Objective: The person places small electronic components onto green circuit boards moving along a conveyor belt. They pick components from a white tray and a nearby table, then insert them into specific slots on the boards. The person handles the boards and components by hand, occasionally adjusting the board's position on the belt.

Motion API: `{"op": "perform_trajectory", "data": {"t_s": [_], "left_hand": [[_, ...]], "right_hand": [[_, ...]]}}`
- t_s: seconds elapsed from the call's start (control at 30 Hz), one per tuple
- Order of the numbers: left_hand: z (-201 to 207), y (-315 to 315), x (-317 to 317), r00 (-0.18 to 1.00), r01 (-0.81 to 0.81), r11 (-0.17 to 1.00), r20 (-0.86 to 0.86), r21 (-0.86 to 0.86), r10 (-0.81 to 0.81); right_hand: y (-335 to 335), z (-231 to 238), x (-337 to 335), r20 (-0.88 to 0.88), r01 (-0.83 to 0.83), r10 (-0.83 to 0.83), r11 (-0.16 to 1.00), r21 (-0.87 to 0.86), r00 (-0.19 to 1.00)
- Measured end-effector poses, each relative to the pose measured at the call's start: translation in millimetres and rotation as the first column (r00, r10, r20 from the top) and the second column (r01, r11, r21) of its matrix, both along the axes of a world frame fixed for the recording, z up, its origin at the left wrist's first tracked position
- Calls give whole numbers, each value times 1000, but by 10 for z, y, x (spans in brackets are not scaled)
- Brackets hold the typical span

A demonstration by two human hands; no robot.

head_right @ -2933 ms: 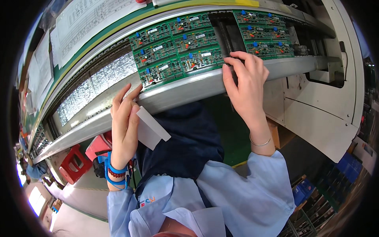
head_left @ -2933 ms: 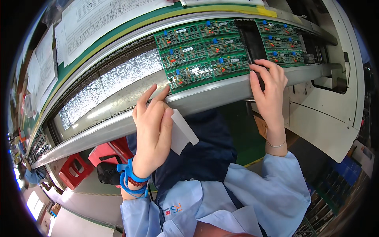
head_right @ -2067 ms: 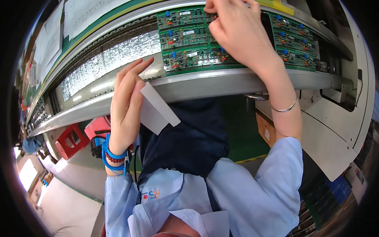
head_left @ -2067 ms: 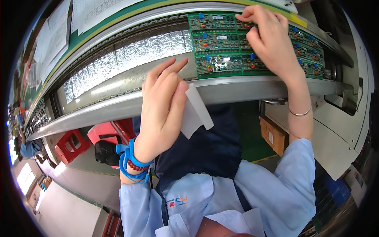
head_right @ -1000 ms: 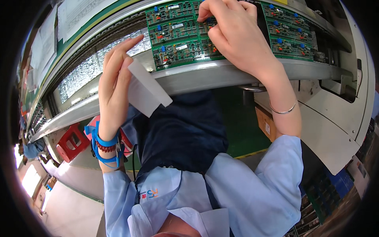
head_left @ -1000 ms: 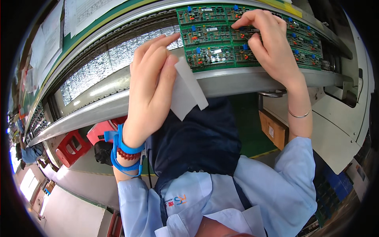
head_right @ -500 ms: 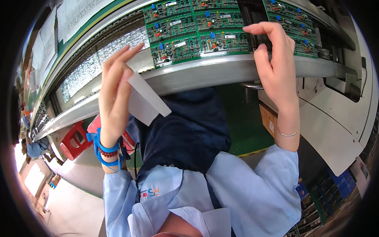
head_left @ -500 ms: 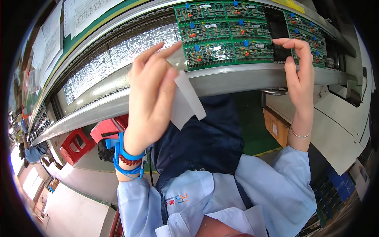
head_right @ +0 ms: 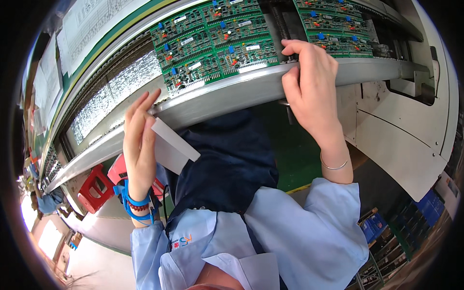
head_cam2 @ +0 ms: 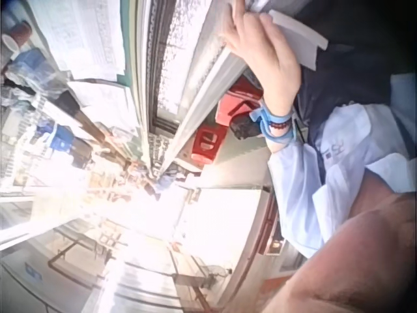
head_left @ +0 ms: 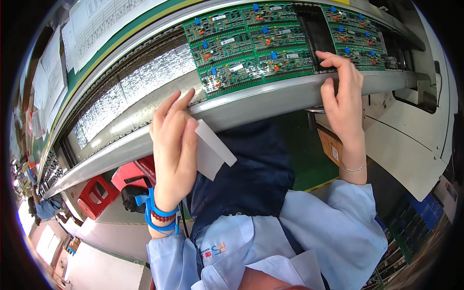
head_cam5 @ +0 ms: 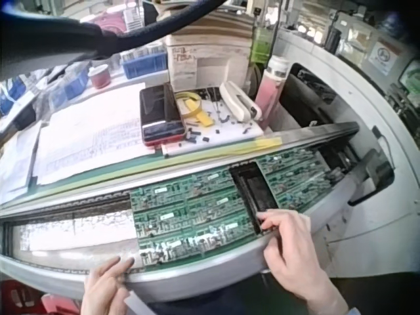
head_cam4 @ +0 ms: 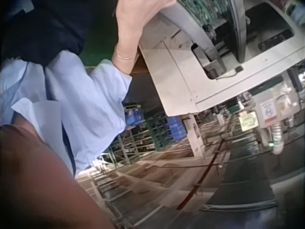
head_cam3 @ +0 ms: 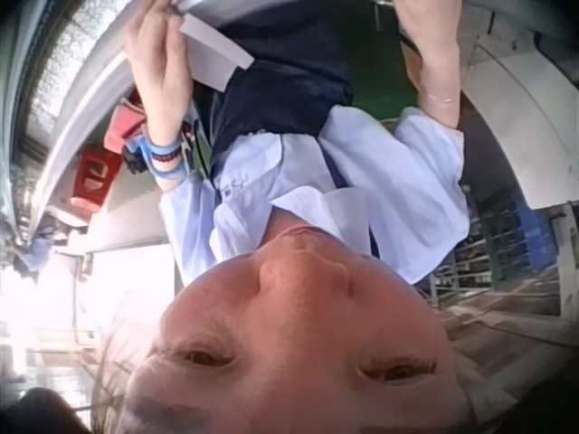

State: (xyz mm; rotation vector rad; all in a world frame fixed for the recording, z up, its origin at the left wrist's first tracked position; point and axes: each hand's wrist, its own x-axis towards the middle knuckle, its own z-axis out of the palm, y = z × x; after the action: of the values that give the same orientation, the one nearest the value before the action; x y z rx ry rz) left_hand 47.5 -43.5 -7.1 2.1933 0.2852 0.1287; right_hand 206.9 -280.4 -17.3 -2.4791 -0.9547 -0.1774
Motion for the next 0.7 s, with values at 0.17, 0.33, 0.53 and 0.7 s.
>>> {"op": "perform_trajectory", "data": {"t_s": [0.17,0.33,0.53,0.7], "left_hand": [[-1,-82,-5,999,27,999,-33,47,-25],[-26,-74,-4,997,77,993,-37,91,-74],[-44,-98,-3,999,50,997,6,51,-51],[-50,-96,2,998,31,999,52,-29,-30]], "right_hand": [[-1,-34,-78,-42,15,-14,1000,23,999],[-4,-39,-119,-72,20,-15,997,70,997],[38,-30,-143,-55,14,-10,997,80,998],[38,-23,-151,-44,14,-9,994,109,999]]}}
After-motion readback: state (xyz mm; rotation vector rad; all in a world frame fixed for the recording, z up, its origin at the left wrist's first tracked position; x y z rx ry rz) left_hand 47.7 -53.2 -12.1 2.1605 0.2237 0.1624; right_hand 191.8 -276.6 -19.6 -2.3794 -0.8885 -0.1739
